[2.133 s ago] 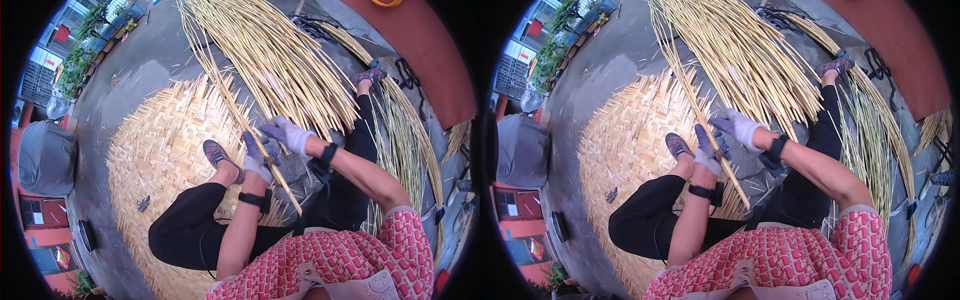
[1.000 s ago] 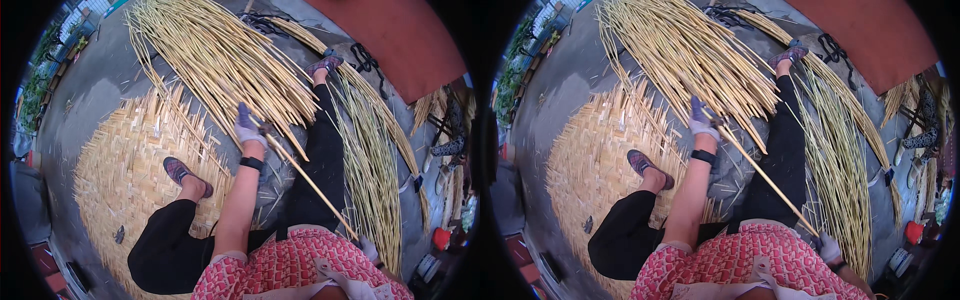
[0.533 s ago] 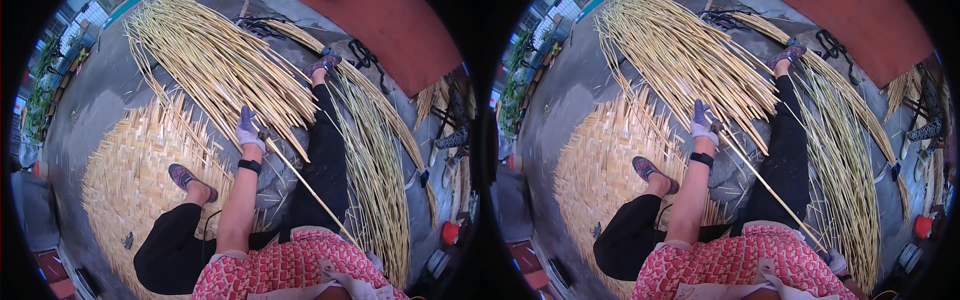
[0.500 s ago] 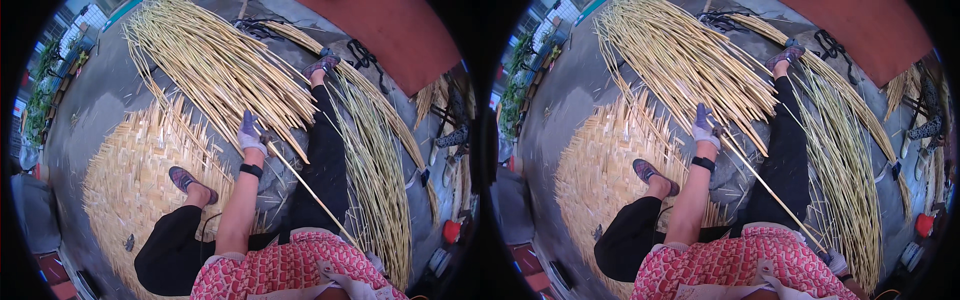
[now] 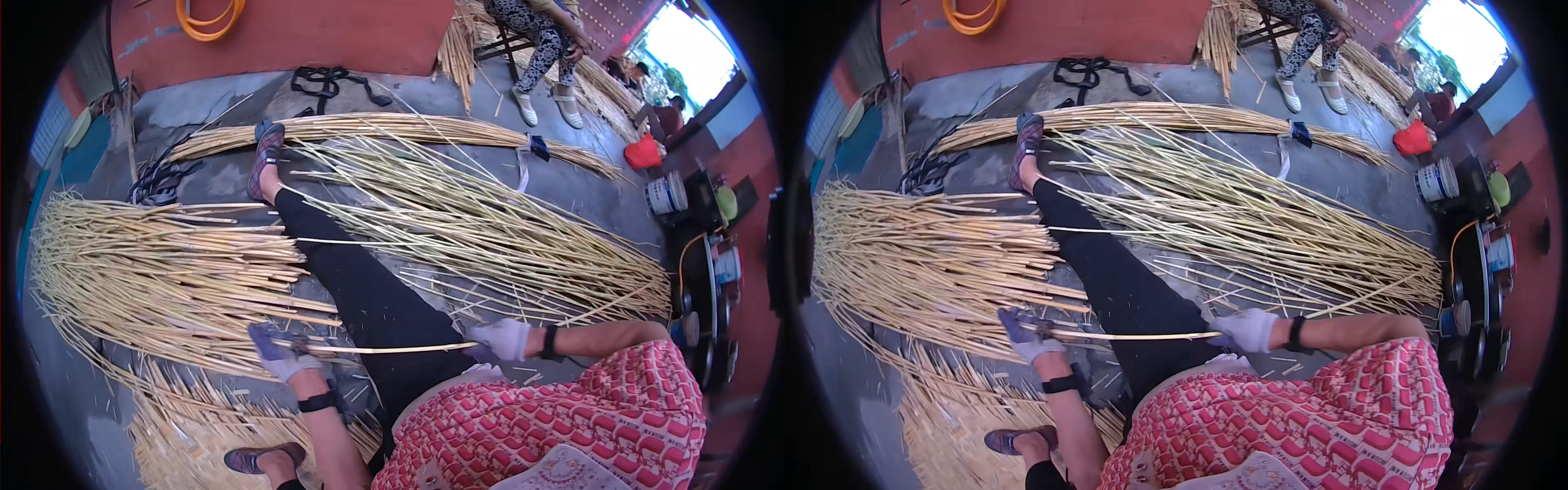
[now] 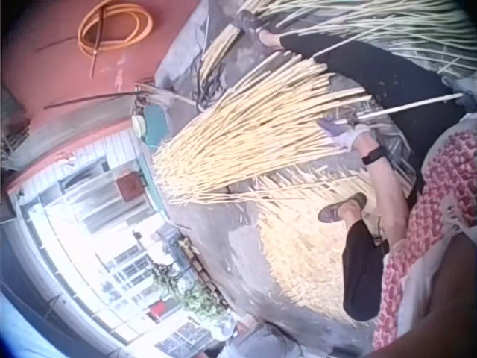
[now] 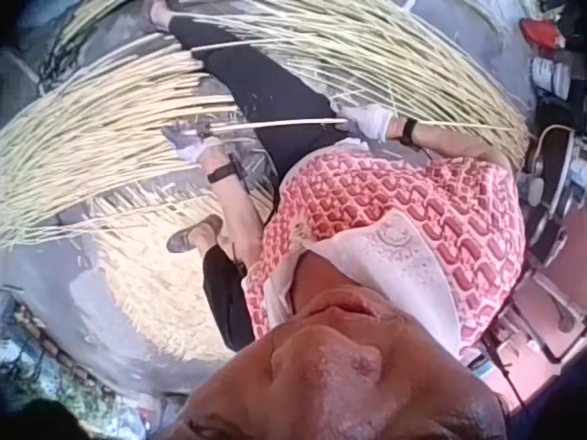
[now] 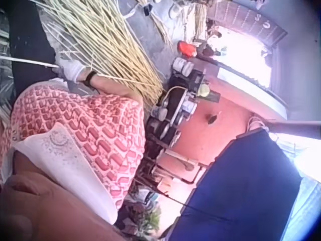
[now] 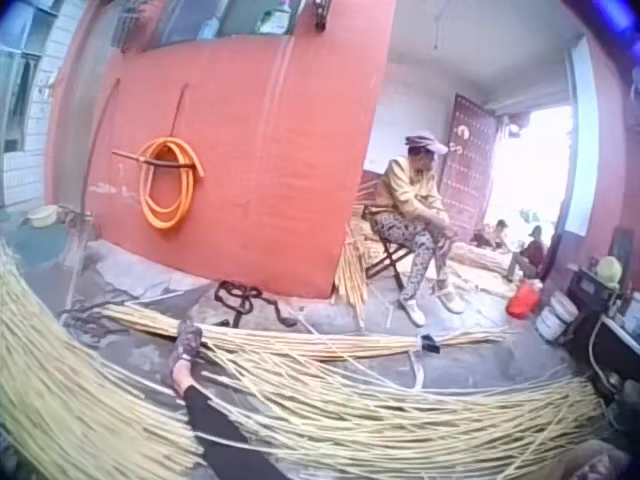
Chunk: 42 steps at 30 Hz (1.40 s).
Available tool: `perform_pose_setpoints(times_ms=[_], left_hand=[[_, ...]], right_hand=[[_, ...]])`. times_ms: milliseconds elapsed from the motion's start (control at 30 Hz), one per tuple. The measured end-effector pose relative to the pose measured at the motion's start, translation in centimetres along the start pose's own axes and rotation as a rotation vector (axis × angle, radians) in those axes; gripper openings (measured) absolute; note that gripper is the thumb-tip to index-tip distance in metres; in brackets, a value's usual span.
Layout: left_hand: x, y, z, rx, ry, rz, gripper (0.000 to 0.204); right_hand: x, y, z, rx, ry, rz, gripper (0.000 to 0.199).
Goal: Scraping and preparing thin bamboo strips for weaving using a hand knife.
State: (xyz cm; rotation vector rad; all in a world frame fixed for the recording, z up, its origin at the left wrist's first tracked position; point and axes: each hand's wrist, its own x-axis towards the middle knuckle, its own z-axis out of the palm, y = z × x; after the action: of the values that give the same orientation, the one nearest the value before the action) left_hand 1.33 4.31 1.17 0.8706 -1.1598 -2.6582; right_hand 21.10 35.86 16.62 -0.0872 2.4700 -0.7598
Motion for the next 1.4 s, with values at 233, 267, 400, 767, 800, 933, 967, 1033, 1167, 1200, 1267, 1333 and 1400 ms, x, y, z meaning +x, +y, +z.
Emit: perform_pose_setpoints(times_ms=[233,267,400,767,800,933,967,1033,1167,1200,1267,1333,1400], left_hand=[[1.3,4.6,1.5,0.042,0.310,0.113,0.045],[3.3,7.4,0.2,-0.005,0.310,0.225,0.045],[12.0,13.3,-6.8,-0.016,0.457,0.154,0.038],[8.2,10.4,-1.9,0.240,0.088,-0.316,0.023],[5.7,11.2,-1.5,0.253,0.007,-0.310,0.020],[-4.1,12.1,-1.7,0.210,-0.300,-0.321,0.018],[-6.2,11.9,-2.0,0.208,-0.294,-0.321,0.020],[-9.7,11.2,-2.8,0.186,-0.168,-0.337,0.021],[-14.0,9.5,-4.0,-0.124,-0.015,-0.212,0.038],[-14.5,9.2,-4.3,-0.123,0.014,-0.220,0.038],[-15.1,8.9,-4.8,-0.229,0.008,-0.243,0.051],[-15.0,8.9,-5.4,-0.256,0.008,-0.202,0.055],[-14.6,9.2,-6.3,-0.393,0.163,-0.359,0.054]], right_hand=[[4.1,8.0,6.2,-0.110,0.026,0.024,0.022],[2.1,11.6,6.3,-0.222,0.052,0.069,0.029],[-3.6,25.5,4.9,0.079,0.250,0.509,0.023],[24.1,6.6,-3.7,-0.091,0.662,-0.213,0.027],[26.9,1.7,-3.3,-0.005,0.578,-0.358,0.025],[34.1,-17.7,1.5,0.328,-0.216,-0.664,0.028],[35.0,-21.9,3.1,0.378,-0.394,-0.785,0.030],[36.3,-29.3,6.5,0.371,-0.697,-0.704,0.040],[36.9,-37.1,12.0,0.521,-0.655,-0.274,0.039],[37.2,-37.9,12.8,0.423,-0.505,-0.373,0.037],[37.7,-38.7,14.0,0.282,-0.361,-0.527,0.037],[37.8,-38.6,14.6,0.405,-0.409,-0.614,0.040],[37.2,-38.1,14.7,0.508,-0.416,-0.625,0.042]])
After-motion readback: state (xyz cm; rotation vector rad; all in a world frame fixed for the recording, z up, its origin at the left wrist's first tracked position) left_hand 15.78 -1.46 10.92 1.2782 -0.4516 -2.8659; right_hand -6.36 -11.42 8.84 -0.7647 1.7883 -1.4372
